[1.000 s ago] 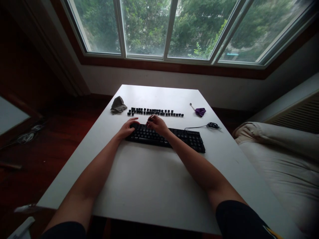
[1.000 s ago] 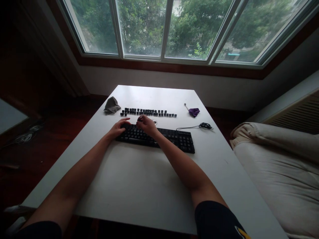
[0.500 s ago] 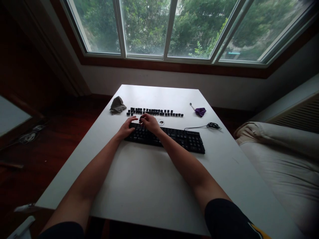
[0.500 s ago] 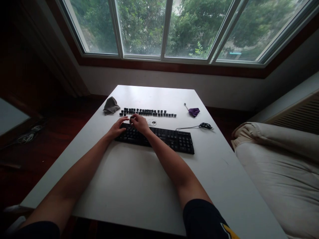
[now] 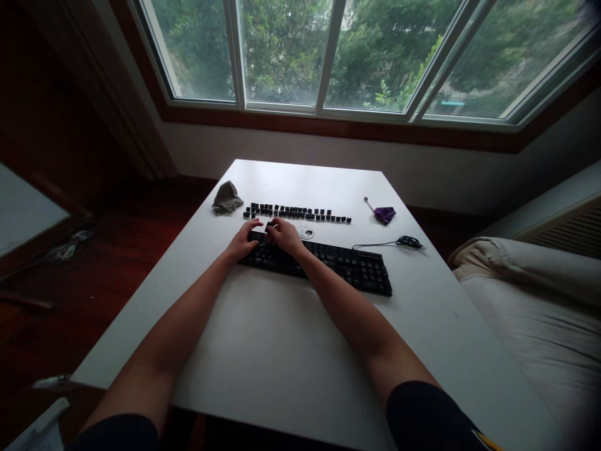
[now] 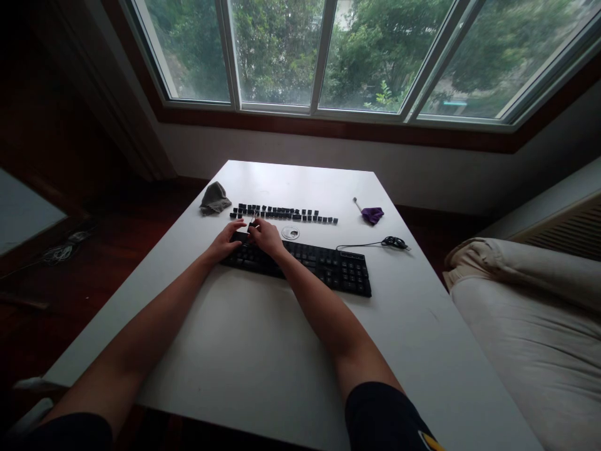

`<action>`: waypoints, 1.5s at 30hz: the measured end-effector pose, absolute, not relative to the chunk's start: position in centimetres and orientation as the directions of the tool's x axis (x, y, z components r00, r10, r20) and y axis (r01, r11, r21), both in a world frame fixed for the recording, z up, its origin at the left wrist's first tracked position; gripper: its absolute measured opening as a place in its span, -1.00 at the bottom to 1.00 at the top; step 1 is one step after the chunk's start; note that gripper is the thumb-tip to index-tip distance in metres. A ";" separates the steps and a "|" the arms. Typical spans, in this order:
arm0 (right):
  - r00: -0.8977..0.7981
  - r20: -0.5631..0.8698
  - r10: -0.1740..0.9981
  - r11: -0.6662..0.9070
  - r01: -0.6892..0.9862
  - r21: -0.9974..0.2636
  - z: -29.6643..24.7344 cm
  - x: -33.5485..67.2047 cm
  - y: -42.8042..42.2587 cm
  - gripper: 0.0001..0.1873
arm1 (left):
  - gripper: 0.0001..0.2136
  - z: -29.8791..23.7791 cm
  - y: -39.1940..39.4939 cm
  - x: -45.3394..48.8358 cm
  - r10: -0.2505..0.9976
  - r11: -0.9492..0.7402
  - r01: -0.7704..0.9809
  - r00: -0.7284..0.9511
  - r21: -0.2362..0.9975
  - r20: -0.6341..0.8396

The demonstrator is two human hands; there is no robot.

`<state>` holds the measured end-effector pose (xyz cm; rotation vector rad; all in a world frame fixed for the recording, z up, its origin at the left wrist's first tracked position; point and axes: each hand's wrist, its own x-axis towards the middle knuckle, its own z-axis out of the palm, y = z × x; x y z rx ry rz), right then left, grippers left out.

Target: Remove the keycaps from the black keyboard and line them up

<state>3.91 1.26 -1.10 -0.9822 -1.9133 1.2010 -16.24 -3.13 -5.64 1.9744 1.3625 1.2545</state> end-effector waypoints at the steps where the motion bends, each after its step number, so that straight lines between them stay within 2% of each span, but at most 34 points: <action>1: -0.499 0.148 0.854 0.313 0.265 -0.912 -1.0 3.9 1.2 -0.92 | -0.40 -5.7 -3.1 -16.3 0.891 -0.435 0.496 0.117 0.751 0.439; 3: -0.519 0.209 0.829 0.409 0.306 -0.860 -0.8 4.0 0.8 -0.92 | -0.41 -5.8 -3.0 -16.5 0.887 -0.450 0.480 0.138 0.754 0.441; 7: -0.561 0.390 0.731 0.649 0.393 -0.651 -0.4 4.6 -0.8 -0.87 | -0.43 -5.5 -3.3 -16.4 0.897 -0.424 0.504 0.115 0.753 0.428; 10: -0.607 0.437 0.664 0.733 0.416 -0.538 -0.2 5.0 -1.9 -0.83 | -0.55 -5.0 -3.6 -16.0 0.910 -0.387 0.566 0.106 0.728 0.401; 12: -0.620 0.444 0.647 0.751 0.414 -0.515 -0.3 5.3 -2.3 -0.83 | -0.66 -4.6 -3.8 -15.8 0.915 -0.369 0.614 0.109 0.698 0.388; 15: -0.572 0.447 0.688 0.716 0.435 -0.545 -0.5 5.5 -2.5 -0.85 | -0.77 -4.1 -4.2 -15.6 0.915 -0.365 0.672 0.129 0.645 0.383; 21: -0.489 0.456 0.744 0.656 0.402 -0.639 -1.2 5.6 -2.2 -0.86 | -0.83 -3.5 -4.9 -15.4 0.903 -0.405 0.701 0.204 0.587 0.379; 30: -0.454 0.449 0.770 0.607 0.303 -0.735 -1.5 5.7 -2.1 -0.85 | -0.88 -3.0 -5.1 -15.2 0.879 -0.462 0.649 0.243 0.605 0.410; 35: -0.357 0.431 0.829 0.505 0.143 -0.851 -1.8 5.5 -1.7 -0.81 | -0.83 -2.3 -5.1 -14.8 0.868 -0.485 0.604 0.247 0.633 0.430; 39: -0.336 0.426 0.840 0.493 0.144 -0.858 -1.8 5.5 -1.6 -0.81 | -0.80 -2.4 -5.0 -14.6 0.891 -0.434 0.671 0.218 0.602 0.399; 45: -0.331 0.421 0.845 0.499 0.200 -0.843 -1.4 5.6 -1.9 -0.80 | -0.75 -2.6 -5.3 -14.4 0.921 -0.356 0.681 0.141 0.640 0.363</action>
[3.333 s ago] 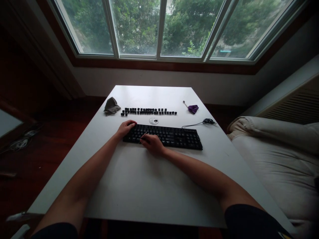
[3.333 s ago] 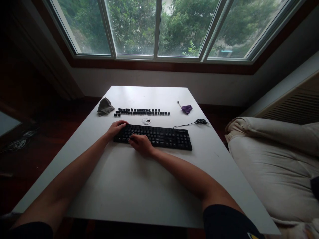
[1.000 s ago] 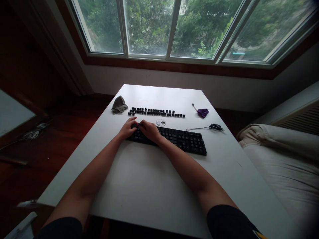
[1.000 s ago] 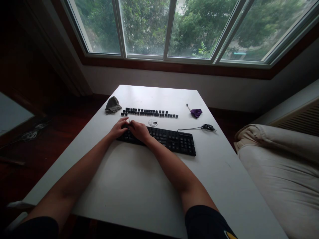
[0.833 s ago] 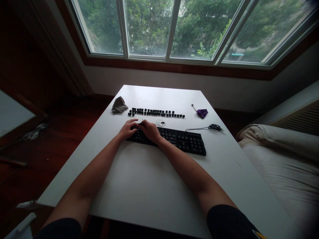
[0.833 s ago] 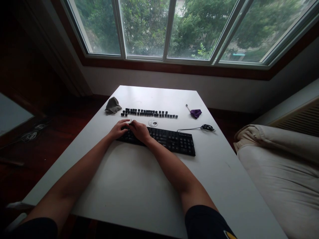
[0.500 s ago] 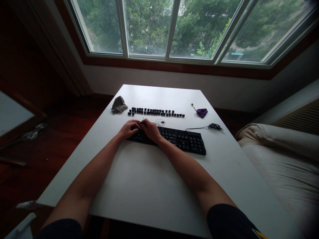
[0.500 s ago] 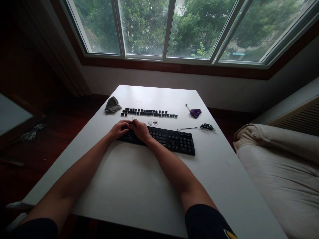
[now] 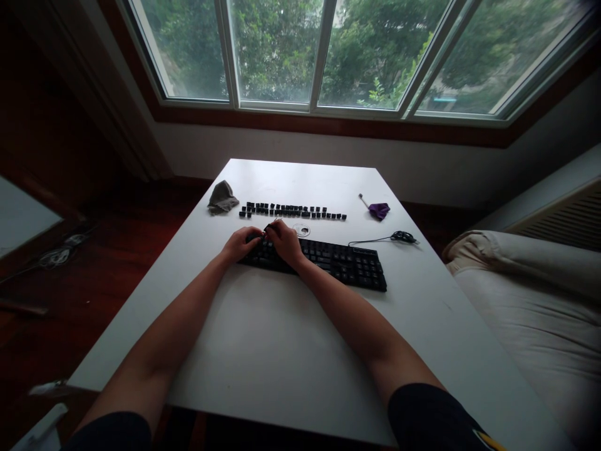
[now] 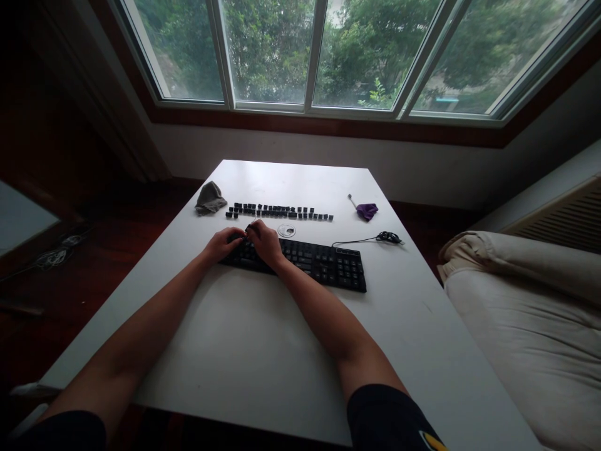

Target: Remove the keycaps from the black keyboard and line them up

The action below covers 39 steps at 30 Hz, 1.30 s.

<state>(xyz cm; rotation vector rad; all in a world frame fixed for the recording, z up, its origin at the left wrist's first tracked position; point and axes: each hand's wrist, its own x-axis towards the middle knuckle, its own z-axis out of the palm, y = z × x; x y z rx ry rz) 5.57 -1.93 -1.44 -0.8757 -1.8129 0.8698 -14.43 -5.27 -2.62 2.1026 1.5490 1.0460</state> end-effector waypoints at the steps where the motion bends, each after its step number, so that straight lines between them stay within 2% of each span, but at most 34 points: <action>1: -0.330 0.417 0.847 0.497 0.209 -0.842 -1.3 5.6 -2.0 -0.81 | -0.74 -2.5 -5.4 -14.4 0.921 -0.358 0.673 0.141 0.648 0.363; 6: -0.312 0.371 0.875 0.446 0.221 -0.867 -1.1 5.7 -1.9 -0.83 | -0.64 -2.0 -5.8 -13.9 0.922 -0.361 0.626 0.129 0.691 0.365; 11: -0.268 0.302 0.915 0.360 0.204 -0.911 -1.7 5.6 -0.9 -0.82 | -0.60 -1.7 -6.0 -13.5 0.925 -0.347 0.642 0.115 0.683 0.362; 17: -0.306 0.212 0.928 0.257 0.116 -0.959 -2.7 5.4 0.3 -0.80 | -0.58 -1.5 -6.1 -13.2 0.903 -0.390 0.689 0.157 0.611 0.399; 21: -0.311 0.176 0.934 0.212 0.086 -0.974 -3.0 5.3 0.7 -0.80 | -0.65 -1.6 -5.9 -13.2 0.882 -0.432 0.712 0.204 0.554 0.426; 26: -0.302 0.164 0.939 0.202 0.098 -0.975 -3.0 5.4 0.7 -0.80 | -0.71 -1.5 -5.8 -13.1 0.880 -0.431 0.781 0.252 0.452 0.403; 30: -0.281 0.172 0.944 0.210 0.112 -0.971 -3.0 5.5 0.7 -0.81 | -0.72 -1.1 -5.9 -12.9 0.876 -0.437 0.782 0.257 0.445 0.409; 34: -0.254 0.166 0.953 0.199 0.113 -0.973 -2.9 5.5 0.7 -0.82 | -0.76 -0.5 -5.9 -13.1 0.861 -0.429 0.781 0.203 0.453 0.465; 39: -0.253 0.161 0.954 0.186 0.080 -0.979 -2.8 5.3 0.6 -0.81 | -0.83 -0.5 -5.4 -14.2 0.857 -0.300 0.842 0.031 0.449 0.515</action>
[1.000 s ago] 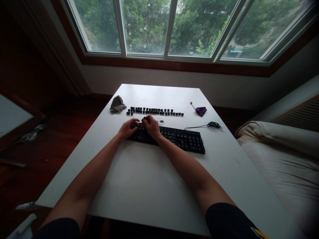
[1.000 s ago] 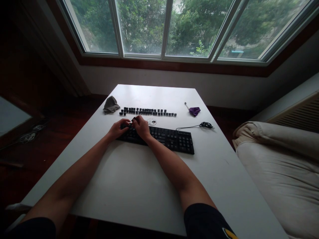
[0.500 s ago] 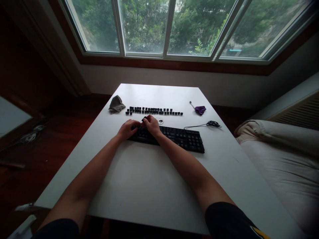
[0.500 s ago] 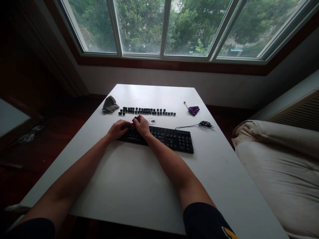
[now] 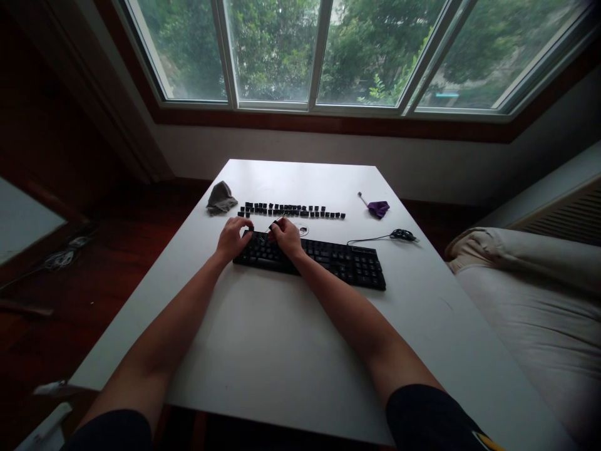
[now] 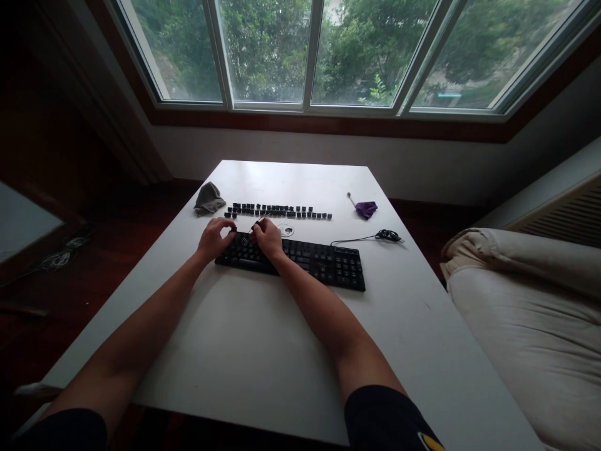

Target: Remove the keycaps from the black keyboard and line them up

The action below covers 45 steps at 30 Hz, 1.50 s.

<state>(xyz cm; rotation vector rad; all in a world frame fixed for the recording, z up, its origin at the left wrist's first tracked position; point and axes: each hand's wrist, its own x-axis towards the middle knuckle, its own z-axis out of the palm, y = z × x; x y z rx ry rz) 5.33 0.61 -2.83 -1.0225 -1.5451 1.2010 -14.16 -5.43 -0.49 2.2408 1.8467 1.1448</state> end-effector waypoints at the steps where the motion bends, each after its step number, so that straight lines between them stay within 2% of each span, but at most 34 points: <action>1: -0.254 0.164 0.953 0.189 0.077 -0.979 -2.8 5.3 0.6 -0.81 | -0.83 -0.6 -5.3 -14.3 0.859 -0.273 0.848 0.003 0.454 0.512; 5: -0.252 0.174 0.952 0.201 0.088 -0.976 -2.9 5.3 0.6 -0.81 | -0.83 -1.1 -4.4 -14.8 0.870 -0.192 0.869 -0.064 0.456 0.489; 11: -0.251 0.201 0.947 0.235 0.116 -0.965 -2.9 5.5 0.5 -0.83 | -0.79 -1.2 -1.5 -14.8 0.874 -0.165 0.898 -0.058 0.408 0.483; 16: -0.250 0.213 0.945 0.252 0.137 -0.958 -2.9 5.6 0.4 -0.83 | -0.83 -1.0 1.4 -14.5 0.877 -0.150 0.947 -0.004 0.283 0.480; 20: -0.246 0.218 0.944 0.262 0.163 -0.951 -2.8 5.6 0.4 -0.83 | -0.81 -1.2 2.8 -14.4 0.883 -0.136 0.955 -0.004 0.265 0.470; 30: -0.244 0.218 0.945 0.260 0.155 -0.953 -2.8 5.5 0.3 -0.84 | -0.82 -1.6 4.5 -14.6 0.912 -0.077 0.965 -0.034 0.252 0.410; 38: -0.239 0.227 0.944 0.269 0.160 -0.950 -2.9 5.5 0.3 -0.87 | -0.80 -1.2 5.0 -14.3 0.946 -0.039 0.993 0.001 0.113 0.323; 45: -0.232 0.237 0.943 0.272 0.131 -0.953 -2.9 5.5 0.3 -0.86 | -0.77 -1.3 5.0 -14.5 0.950 -0.015 0.996 -0.014 0.093 0.311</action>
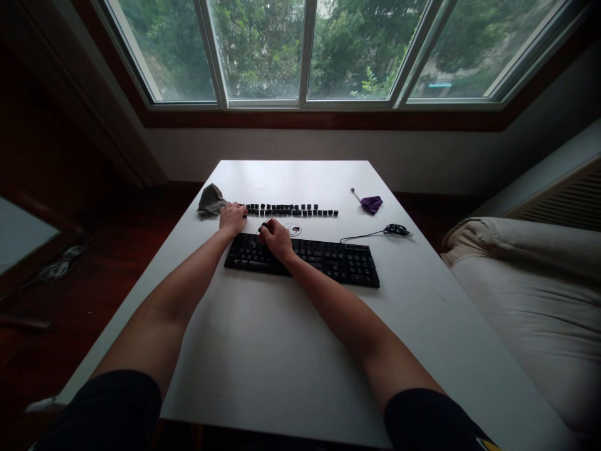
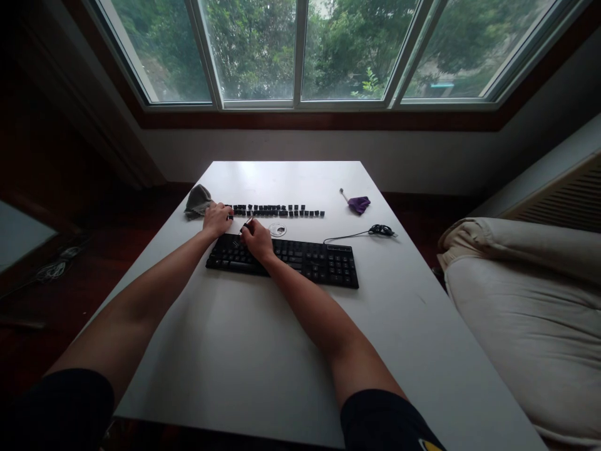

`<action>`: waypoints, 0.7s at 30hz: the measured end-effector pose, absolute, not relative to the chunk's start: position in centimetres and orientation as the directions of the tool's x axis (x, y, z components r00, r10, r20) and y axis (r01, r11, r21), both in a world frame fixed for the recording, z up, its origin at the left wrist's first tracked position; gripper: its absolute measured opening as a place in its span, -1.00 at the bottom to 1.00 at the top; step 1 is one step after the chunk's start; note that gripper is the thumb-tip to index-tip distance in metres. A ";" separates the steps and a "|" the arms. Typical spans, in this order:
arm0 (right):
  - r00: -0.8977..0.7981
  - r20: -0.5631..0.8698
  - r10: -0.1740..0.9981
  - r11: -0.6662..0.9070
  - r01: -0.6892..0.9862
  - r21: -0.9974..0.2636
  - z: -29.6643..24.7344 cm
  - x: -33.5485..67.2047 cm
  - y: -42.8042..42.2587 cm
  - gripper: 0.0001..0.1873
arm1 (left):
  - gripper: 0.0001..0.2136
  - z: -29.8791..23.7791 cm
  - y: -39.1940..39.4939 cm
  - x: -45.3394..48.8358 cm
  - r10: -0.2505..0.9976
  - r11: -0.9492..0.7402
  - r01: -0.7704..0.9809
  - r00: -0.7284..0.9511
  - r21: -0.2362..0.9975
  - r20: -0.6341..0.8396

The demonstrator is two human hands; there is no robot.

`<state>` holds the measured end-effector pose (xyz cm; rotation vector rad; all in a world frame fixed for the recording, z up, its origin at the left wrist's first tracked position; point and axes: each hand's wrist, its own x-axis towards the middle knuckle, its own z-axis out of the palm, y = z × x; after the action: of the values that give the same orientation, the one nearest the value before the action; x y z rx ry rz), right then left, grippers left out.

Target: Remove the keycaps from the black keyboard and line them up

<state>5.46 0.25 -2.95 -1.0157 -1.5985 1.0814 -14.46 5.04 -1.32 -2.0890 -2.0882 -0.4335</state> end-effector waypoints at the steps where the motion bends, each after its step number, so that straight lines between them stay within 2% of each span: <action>1: -0.233 0.235 0.944 0.269 0.129 -0.954 -2.9 5.5 0.3 -0.85 | -0.77 -1.3 5.0 -14.5 0.950 -0.018 0.995 -0.014 0.098 0.312; 9: -0.230 0.239 0.943 0.273 0.127 -0.954 -2.8 5.5 0.2 -0.84 | -0.79 -1.5 4.7 -14.7 0.930 -0.041 0.986 -0.021 0.161 0.366; 15: -0.235 0.246 0.940 0.281 0.128 -0.951 -2.9 5.5 0.2 -0.85 | -0.80 -2.4 3.2 -15.9 0.893 -0.034 0.951 -0.109 0.309 0.436; 21: -0.245 0.242 0.939 0.279 0.129 -0.952 -2.7 5.4 0.2 -0.84 | -0.83 -3.5 0.8 -16.4 0.886 -0.076 0.864 -0.171 0.498 0.431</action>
<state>5.42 0.16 -2.71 -1.0043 -1.6116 1.0849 -16.42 0.79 -3.48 -2.0430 -2.1567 -1.1160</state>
